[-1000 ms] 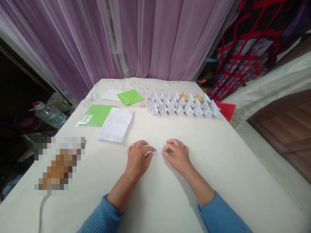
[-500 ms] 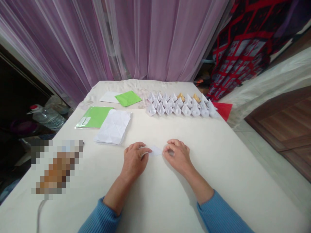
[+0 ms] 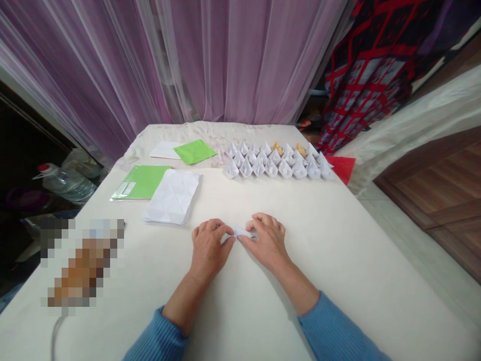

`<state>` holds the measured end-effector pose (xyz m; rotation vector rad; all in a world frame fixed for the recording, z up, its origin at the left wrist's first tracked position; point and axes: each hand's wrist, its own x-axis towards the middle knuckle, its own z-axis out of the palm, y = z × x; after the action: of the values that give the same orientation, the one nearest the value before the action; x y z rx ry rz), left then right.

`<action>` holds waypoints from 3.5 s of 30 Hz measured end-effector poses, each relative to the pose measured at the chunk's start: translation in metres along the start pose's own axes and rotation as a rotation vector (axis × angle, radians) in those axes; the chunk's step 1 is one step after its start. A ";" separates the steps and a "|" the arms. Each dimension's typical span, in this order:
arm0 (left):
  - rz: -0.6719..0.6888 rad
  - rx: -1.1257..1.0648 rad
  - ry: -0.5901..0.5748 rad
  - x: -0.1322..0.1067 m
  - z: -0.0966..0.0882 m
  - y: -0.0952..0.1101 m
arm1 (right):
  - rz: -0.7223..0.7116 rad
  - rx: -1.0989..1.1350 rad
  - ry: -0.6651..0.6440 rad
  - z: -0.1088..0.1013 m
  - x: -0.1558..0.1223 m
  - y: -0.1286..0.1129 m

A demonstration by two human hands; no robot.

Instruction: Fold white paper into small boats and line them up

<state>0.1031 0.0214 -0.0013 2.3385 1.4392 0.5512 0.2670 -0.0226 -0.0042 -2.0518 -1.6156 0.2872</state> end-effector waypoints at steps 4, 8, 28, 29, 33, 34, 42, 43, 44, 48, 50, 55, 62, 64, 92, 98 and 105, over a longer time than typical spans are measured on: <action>-0.004 -0.017 -0.028 0.000 0.000 -0.004 | 0.014 0.019 -0.031 -0.003 0.001 0.007; -0.005 -0.036 -0.036 0.000 0.000 -0.009 | 0.017 0.039 -0.029 -0.006 0.003 0.019; 0.165 -0.010 0.058 -0.007 0.004 -0.016 | -0.291 0.056 -0.011 -0.006 -0.003 0.026; 0.170 -0.021 0.056 -0.007 0.003 -0.016 | -0.293 0.075 -0.006 -0.005 -0.003 0.026; 0.172 -0.105 0.027 -0.005 -0.001 -0.016 | -0.294 0.189 0.034 -0.002 0.000 0.027; 0.169 -0.140 0.024 -0.004 -0.001 -0.017 | -0.293 0.225 0.047 -0.002 0.001 0.028; 0.250 -0.305 0.133 -0.004 0.004 -0.024 | -0.309 0.474 0.059 -0.001 0.007 0.027; 0.248 -0.324 0.147 -0.004 0.004 -0.024 | -0.314 0.465 0.046 -0.001 0.007 0.026; 0.239 -0.348 0.156 -0.003 0.004 -0.024 | -0.318 0.446 0.038 -0.001 0.005 0.024; 0.176 -0.456 0.143 -0.002 0.003 -0.024 | -0.318 0.339 0.057 -0.002 -0.001 0.018; 0.150 -0.491 0.135 -0.002 0.002 -0.024 | -0.357 0.313 0.052 -0.002 -0.004 0.015; 0.148 -0.543 0.102 -0.001 0.000 -0.020 | -0.435 0.332 -0.060 -0.003 -0.005 0.010; 0.095 -0.536 0.094 -0.003 0.000 -0.015 | -0.427 0.325 -0.084 -0.004 -0.004 0.008; 0.119 -0.498 0.092 -0.003 0.002 -0.015 | -0.421 0.315 -0.079 -0.004 -0.004 0.007; 0.160 -0.225 0.050 -0.007 -0.004 -0.007 | -0.432 0.258 -0.043 0.001 -0.007 0.006; 0.186 -0.177 0.054 -0.009 -0.004 -0.004 | -0.434 0.201 0.020 0.004 -0.008 0.007; 0.257 -0.071 0.049 -0.011 -0.003 -0.003 | -0.419 0.121 0.095 0.004 -0.008 0.004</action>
<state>0.0941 0.0130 -0.0016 2.4842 1.1253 0.7191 0.2659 -0.0299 -0.0110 -1.5663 -1.8677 0.1307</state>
